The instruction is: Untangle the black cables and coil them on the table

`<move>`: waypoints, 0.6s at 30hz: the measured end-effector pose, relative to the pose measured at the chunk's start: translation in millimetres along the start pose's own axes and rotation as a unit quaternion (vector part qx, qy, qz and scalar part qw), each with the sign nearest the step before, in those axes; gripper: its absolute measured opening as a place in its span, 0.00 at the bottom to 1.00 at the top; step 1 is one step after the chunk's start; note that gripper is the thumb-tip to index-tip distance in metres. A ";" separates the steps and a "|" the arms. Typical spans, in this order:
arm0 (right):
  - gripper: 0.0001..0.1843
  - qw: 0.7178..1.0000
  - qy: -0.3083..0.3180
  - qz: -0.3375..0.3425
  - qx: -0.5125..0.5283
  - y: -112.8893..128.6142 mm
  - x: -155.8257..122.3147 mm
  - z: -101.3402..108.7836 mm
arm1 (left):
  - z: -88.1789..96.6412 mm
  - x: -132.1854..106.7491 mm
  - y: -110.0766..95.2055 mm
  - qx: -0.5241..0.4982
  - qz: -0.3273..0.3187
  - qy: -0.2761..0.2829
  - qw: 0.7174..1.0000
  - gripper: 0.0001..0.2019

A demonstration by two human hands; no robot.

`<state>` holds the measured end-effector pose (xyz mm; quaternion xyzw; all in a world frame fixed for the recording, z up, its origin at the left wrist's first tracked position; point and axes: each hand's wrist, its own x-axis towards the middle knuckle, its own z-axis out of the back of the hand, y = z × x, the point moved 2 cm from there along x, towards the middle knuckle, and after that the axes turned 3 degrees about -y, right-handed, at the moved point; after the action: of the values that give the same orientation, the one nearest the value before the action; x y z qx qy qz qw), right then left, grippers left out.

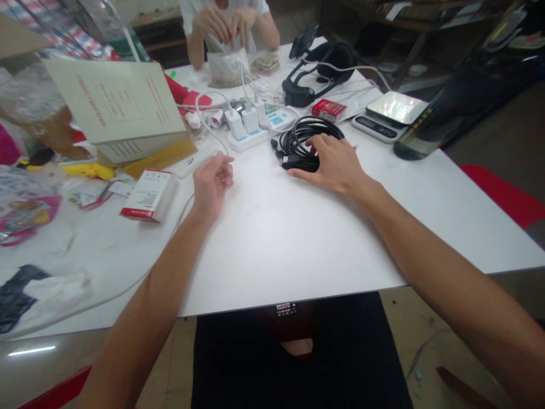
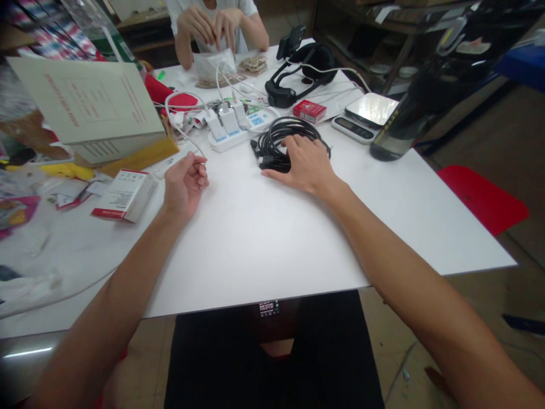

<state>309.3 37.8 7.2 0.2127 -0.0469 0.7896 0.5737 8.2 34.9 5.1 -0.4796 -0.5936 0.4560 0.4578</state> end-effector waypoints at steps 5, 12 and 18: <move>0.43 0.998 0.059 0.027 -0.022 -4.0 1.7 -5.9 | 0.6 -0.4 0.6 -0.004 -0.001 0.000 1.000 0.22; 0.40 0.998 0.044 -0.002 -0.034 -16.7 3.9 -4.1 | 2.2 0.1 2.3 -0.003 -0.006 0.005 1.000 0.22; 0.41 0.996 0.040 -0.058 -0.052 -25.8 5.1 0.3 | 0.8 -1.5 1.0 -0.006 0.002 0.006 1.000 0.21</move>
<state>332.0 51.0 5.1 0.1529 -0.0524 0.7594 0.6303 7.7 33.4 3.9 -0.4869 -0.5925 0.4502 0.4574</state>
